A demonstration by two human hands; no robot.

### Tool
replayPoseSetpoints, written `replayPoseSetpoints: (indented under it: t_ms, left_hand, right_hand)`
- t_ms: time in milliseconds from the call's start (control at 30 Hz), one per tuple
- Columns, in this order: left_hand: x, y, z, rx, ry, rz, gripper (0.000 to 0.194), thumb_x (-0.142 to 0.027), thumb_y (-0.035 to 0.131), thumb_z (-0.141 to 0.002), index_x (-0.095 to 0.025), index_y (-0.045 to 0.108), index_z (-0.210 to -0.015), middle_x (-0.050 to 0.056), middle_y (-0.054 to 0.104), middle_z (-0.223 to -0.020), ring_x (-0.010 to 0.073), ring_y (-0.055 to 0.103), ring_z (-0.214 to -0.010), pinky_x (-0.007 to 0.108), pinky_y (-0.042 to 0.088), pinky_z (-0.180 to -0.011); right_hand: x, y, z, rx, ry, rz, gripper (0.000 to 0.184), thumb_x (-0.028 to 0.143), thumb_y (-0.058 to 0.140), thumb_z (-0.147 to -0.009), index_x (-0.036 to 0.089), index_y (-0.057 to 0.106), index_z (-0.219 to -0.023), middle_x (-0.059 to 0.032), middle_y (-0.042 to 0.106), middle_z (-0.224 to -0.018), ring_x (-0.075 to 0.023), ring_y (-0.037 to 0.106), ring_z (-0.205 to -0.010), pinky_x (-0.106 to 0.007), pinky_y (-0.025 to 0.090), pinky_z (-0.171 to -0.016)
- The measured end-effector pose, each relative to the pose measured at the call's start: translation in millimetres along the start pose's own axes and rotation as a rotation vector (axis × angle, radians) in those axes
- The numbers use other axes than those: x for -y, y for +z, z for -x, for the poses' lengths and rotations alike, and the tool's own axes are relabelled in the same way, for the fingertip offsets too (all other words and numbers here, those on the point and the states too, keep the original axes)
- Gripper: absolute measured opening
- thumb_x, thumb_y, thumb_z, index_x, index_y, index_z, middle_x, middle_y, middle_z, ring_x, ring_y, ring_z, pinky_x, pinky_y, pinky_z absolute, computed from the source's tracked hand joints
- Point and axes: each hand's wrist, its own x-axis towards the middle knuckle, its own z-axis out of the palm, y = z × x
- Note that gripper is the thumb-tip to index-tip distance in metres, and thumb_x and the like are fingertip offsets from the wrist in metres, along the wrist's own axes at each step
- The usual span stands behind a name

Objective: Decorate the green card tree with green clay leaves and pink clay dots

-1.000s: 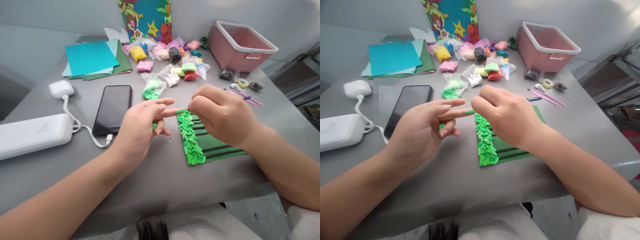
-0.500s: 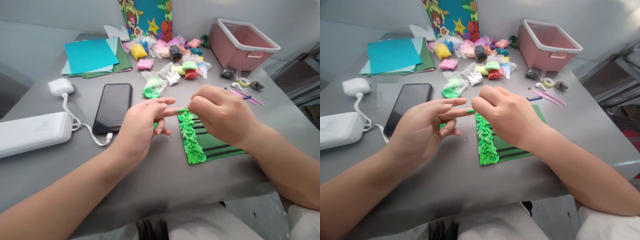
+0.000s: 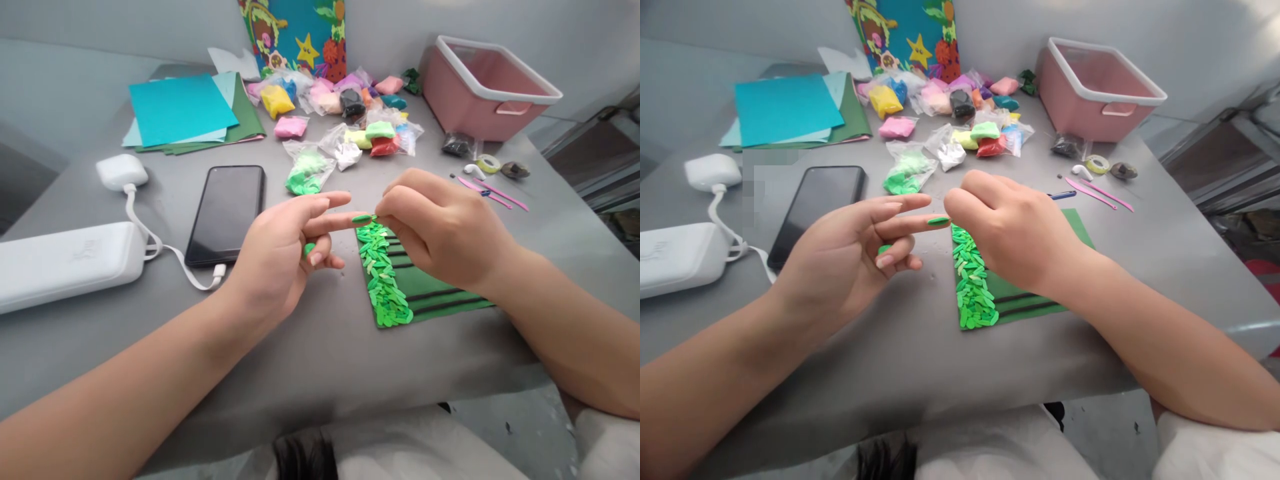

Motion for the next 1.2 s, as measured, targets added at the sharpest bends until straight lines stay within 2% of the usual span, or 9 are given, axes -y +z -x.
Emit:
replayPoseSetpoints:
  t_ms: [67, 167, 400, 567, 867, 967, 1033, 1100, 1200]
  left_hand:
    - [-2, 0.8, 0, 0.006, -0.022, 0.032, 0.026, -0.024, 0.058, -0.083, -0.011, 0.074, -0.1, 0.007, 0.07, -0.076, 0.0078, 0.046, -0.044, 0.025, 0.05, -0.047]
    - [-5, 1.5, -2, 0.004, -0.029, 0.073, 0.024, -0.025, 0.056, -0.083, -0.012, 0.072, -0.097, 0.006, 0.07, -0.074, 0.0055, 0.037, -0.039, 0.024, 0.048, -0.044]
    - [-6, 0.3, -1, 0.005, -0.014, 0.072, 0.021, -0.025, 0.059, -0.084, -0.013, 0.069, -0.098, 0.007, 0.073, -0.081, 0.0048, 0.04, -0.039, 0.024, 0.048, -0.046]
    - [-4, -1.5, 1, 0.1, 0.059, 0.066, 0.018, -0.023, 0.066, -0.082, -0.015, 0.068, -0.098, 0.005, 0.072, -0.083, 0.0047, 0.044, -0.041, 0.025, 0.051, -0.051]
    - [-2, -1.6, 0, 0.149, 0.126, 0.013, 0.018, -0.019, 0.07, -0.081, -0.019, 0.07, -0.099, -0.002, 0.068, -0.076, 0.0037, 0.036, -0.041, 0.025, 0.054, -0.054]
    - [1, -4.1, -1, 0.177, 0.186, -0.038, 0.024, -0.025, 0.077, -0.081, -0.022, 0.07, -0.103, 0.002, 0.075, -0.095, 0.0055, 0.05, -0.05, 0.024, 0.055, -0.059]
    - [4, -6.3, -1, 0.196, 0.255, -0.102, 0.031, -0.029, 0.083, -0.079, -0.023, 0.07, -0.106, 0.005, 0.076, -0.104, 0.0119, 0.065, -0.069, 0.023, 0.055, -0.06]
    - [6, -8.4, -2, 0.193, 0.32, -0.179, 0.036, -0.031, 0.086, -0.076, -0.024, 0.07, -0.108, 0.005, 0.076, -0.101, 0.0174, 0.07, -0.084, 0.022, 0.055, -0.06]
    - [8, -10.7, -4, 0.177, 0.369, -0.258, 0.035, -0.033, 0.086, -0.077, -0.024, 0.07, -0.107, 0.004, 0.074, -0.094, 0.018, 0.07, -0.083, 0.022, 0.055, -0.059]
  right_hand:
    - [0, 0, -1, -0.03, 0.019, -0.086, 0.017, 0.016, 0.044, -0.1, 0.024, 0.058, -0.092, -0.0038, 0.062, -0.093, -0.0154, 0.058, -0.082, -0.028, 0.044, -0.069]
    - [-1, 1, -3, -0.143, -0.011, -0.224, 0.016, 0.018, 0.046, -0.102, 0.024, 0.059, -0.096, -0.0033, 0.062, -0.09, -0.0148, 0.058, -0.08, -0.029, 0.047, -0.073]
    - [0, 1, -5, -0.263, 0.002, -0.299, 0.013, 0.02, 0.052, -0.101, 0.022, 0.063, -0.094, -0.0008, 0.064, -0.081, -0.0136, 0.057, -0.071, -0.029, 0.047, -0.067]
    - [2, -1, -5, -0.289, 0.074, -0.367, 0.01, 0.03, 0.067, -0.096, 0.021, 0.07, -0.096, 0.0016, 0.062, -0.071, -0.011, 0.052, -0.06, -0.028, 0.044, -0.062]
    - [6, -3, -4, -0.312, 0.101, -0.417, 0.008, 0.022, 0.068, -0.094, 0.023, 0.076, -0.095, 0.0008, 0.064, -0.076, -0.0103, 0.053, -0.064, -0.027, 0.044, -0.061]
    - [9, -6, -5, -0.271, 0.17, -0.43, 0.007, 0.024, 0.069, -0.094, 0.023, 0.075, -0.092, 0.0005, 0.064, -0.074, -0.012, 0.052, -0.064, -0.029, 0.043, -0.061]
    - [10, -7, -6, -0.259, 0.198, -0.449, 0.006, 0.025, 0.069, -0.093, 0.023, 0.074, -0.09, 0.0003, 0.063, -0.072, -0.0128, 0.052, -0.064, -0.03, 0.043, -0.06]
    - [11, -8, -6, -0.247, 0.208, -0.471, 0.007, 0.026, 0.069, -0.092, 0.023, 0.074, -0.088, 0.0005, 0.061, -0.07, -0.0129, 0.052, -0.064, -0.03, 0.042, -0.06]
    - [11, -8, -6, -0.219, 0.2, -0.498, 0.009, 0.026, 0.07, -0.092, 0.021, 0.074, -0.086, 0.0009, 0.06, -0.068, -0.0124, 0.051, -0.063, -0.03, 0.039, -0.058]
